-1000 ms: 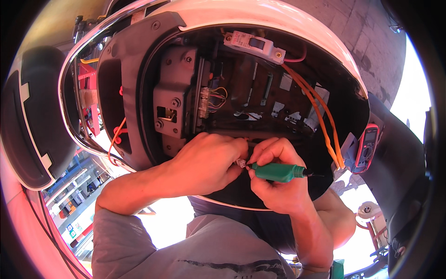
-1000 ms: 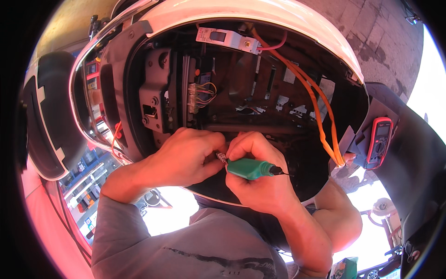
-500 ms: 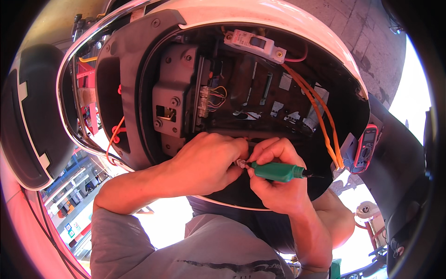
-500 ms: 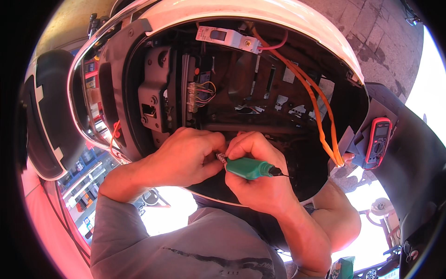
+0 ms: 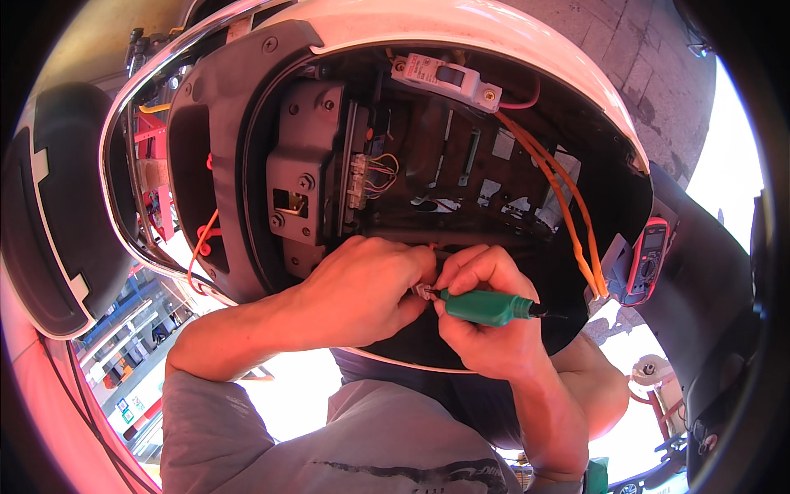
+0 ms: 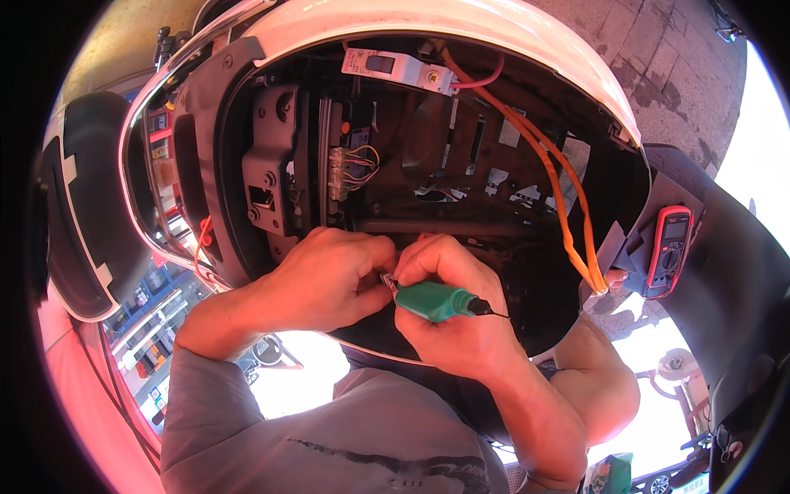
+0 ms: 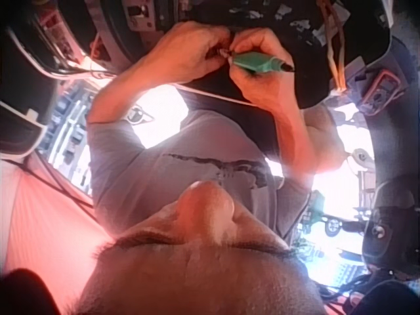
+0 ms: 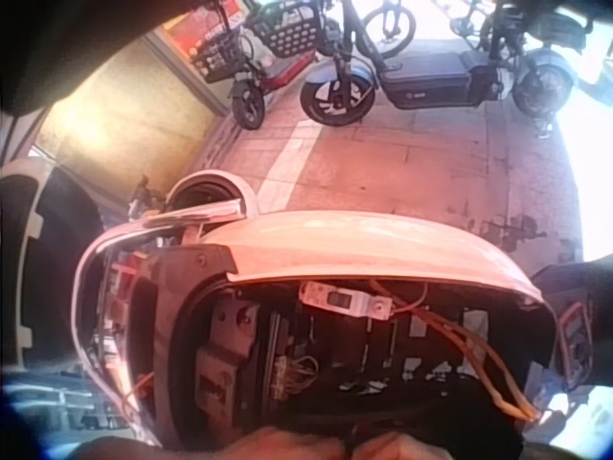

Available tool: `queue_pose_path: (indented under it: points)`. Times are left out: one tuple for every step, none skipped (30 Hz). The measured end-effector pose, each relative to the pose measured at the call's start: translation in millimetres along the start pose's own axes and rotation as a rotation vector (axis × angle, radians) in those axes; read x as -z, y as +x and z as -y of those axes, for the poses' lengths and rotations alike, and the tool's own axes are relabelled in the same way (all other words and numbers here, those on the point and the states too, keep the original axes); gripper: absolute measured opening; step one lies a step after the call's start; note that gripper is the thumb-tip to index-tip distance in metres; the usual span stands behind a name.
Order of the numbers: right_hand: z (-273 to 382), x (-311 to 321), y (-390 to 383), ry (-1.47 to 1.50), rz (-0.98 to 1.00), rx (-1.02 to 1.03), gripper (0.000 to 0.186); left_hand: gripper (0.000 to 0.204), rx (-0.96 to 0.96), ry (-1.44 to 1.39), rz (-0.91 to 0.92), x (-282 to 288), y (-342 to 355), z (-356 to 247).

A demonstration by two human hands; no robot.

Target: The person uses a green-handled screwdriver to work on a small connector inside the open storage compartment of a white electric scooter. The person repeatedly tightens or adjusts the connector while seated on the scooter in an outdoor area.

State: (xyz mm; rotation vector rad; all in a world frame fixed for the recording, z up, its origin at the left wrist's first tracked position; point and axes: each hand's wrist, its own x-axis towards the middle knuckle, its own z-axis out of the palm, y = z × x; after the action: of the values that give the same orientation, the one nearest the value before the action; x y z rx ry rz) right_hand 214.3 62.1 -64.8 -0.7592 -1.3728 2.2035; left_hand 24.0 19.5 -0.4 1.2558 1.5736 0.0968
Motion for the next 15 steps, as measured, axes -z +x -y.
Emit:
queue_pose_path:
  points:
    - [0.4, -3.0, 0.5, 0.022, -0.038, -0.009, 0.03, 0.014, 0.0, -0.002, -0.001, -0.5, -0.1, 0.3]
    - [0.6, -4.5, 0.7, 0.044, -0.077, -0.019, 0.029, 0.013, -0.001, -0.004, -0.002, -0.9, -0.1, 0.6]
    - [0.3, -2.9, 0.5, 0.018, -0.038, -0.003, 0.03, 0.013, -0.001, -0.004, -0.001, -1.1, 0.0, 0.9]
    - [-0.2, 0.1, 0.4, -0.008, 0.001, 0.013, 0.03, 0.013, -0.001, -0.005, 0.0, -1.0, 0.0, 1.1]
    - [-0.4, 1.7, 0.4, -0.034, 0.041, 0.029, 0.031, 0.013, -0.001, -0.006, 0.001, -0.9, 0.0, 1.3]
    - [0.0, 1.7, 0.5, -0.035, 0.039, 0.023, 0.031, 0.013, 0.002, -0.009, 0.0, -0.6, -0.1, 1.0]
    - [0.5, 1.6, 0.4, -0.036, 0.036, 0.018, 0.031, 0.013, 0.005, -0.012, -0.001, -0.4, -0.1, 0.6]
    - [0.9, 1.7, 0.3, -0.037, 0.033, 0.013, 0.031, 0.013, 0.008, -0.015, -0.001, -0.4, -0.1, 0.3]
    - [1.1, 1.9, 0.4, -0.042, 0.034, 0.014, 0.031, 0.013, 0.006, -0.01, -0.002, -0.5, 0.0, 0.0]
    - [1.2, 2.1, 0.6, -0.048, 0.035, 0.015, 0.031, 0.013, 0.005, -0.007, -0.003, -0.7, 0.0, -0.1]
    - [1.4, 2.2, 0.7, -0.053, 0.036, 0.016, 0.03, 0.013, 0.004, -0.003, -0.004, -0.9, 0.0, -0.2]
    - [1.7, 2.1, 0.6, -0.054, 0.034, 0.012, 0.03, 0.013, 0.004, -0.008, -0.007, -1.4, -0.2, 0.1]
    - [2.0, 1.8, 0.7, -0.055, 0.033, 0.009, 0.03, 0.013, 0.003, -0.012, -0.011, -1.9, -0.2, 0.8]
    - [2.2, 1.6, 0.8, -0.057, 0.031, 0.005, 0.03, 0.013, 0.003, -0.017, -0.014, -2.1, -0.2, 1.2]
    - [1.8, 1.5, 0.8, -0.057, 0.028, 0.01, 0.03, 0.013, 0.003, -0.017, -0.011, -1.8, -0.3, 1.2]
